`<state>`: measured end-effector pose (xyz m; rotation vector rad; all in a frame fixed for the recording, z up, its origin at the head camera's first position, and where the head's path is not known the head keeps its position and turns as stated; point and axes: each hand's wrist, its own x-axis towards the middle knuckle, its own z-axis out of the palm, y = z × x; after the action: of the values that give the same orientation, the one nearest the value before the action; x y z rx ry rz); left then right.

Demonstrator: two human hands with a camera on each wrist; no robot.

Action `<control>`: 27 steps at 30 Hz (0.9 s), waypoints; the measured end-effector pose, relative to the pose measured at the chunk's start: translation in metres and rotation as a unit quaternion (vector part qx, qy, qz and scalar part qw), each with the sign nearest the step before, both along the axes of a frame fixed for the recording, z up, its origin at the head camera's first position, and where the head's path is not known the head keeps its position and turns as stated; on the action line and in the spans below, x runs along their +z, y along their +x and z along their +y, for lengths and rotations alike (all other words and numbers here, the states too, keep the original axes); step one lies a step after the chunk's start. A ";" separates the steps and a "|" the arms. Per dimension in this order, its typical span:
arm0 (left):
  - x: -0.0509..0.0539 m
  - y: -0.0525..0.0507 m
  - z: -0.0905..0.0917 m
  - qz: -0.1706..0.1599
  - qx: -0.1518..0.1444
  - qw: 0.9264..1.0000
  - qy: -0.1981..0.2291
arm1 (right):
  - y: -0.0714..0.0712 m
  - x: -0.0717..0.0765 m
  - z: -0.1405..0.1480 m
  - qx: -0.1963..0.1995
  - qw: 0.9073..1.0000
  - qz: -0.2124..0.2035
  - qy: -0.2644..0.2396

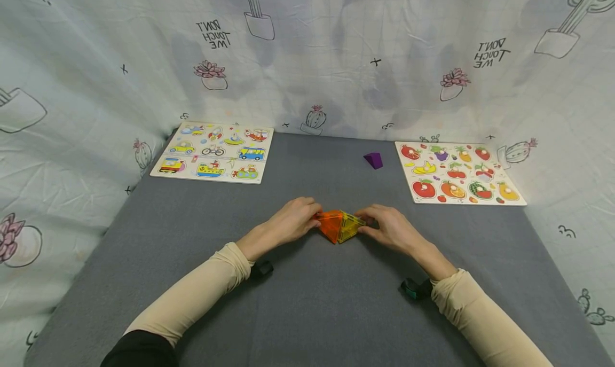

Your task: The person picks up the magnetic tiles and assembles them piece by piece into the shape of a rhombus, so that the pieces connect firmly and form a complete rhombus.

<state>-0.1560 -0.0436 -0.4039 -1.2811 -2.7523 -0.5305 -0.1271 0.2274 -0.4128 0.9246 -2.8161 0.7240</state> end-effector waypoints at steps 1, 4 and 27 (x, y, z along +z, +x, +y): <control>0.000 0.000 0.000 -0.001 0.001 1.000 0.000 | 0.000 0.000 0.000 0.000 1.000 -0.001 0.000; 0.000 0.000 0.000 -0.007 0.004 1.000 0.000 | 0.000 0.000 0.000 -0.001 1.000 -0.005 0.001; 0.003 0.001 -0.007 -0.054 0.052 0.997 -0.003 | 0.002 0.001 0.002 -0.023 0.999 -0.027 -0.006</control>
<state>-0.1548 -0.0502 -0.4013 -1.1341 -2.8907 -0.6017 -0.1256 0.2290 -0.4116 0.8487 -2.8654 0.7713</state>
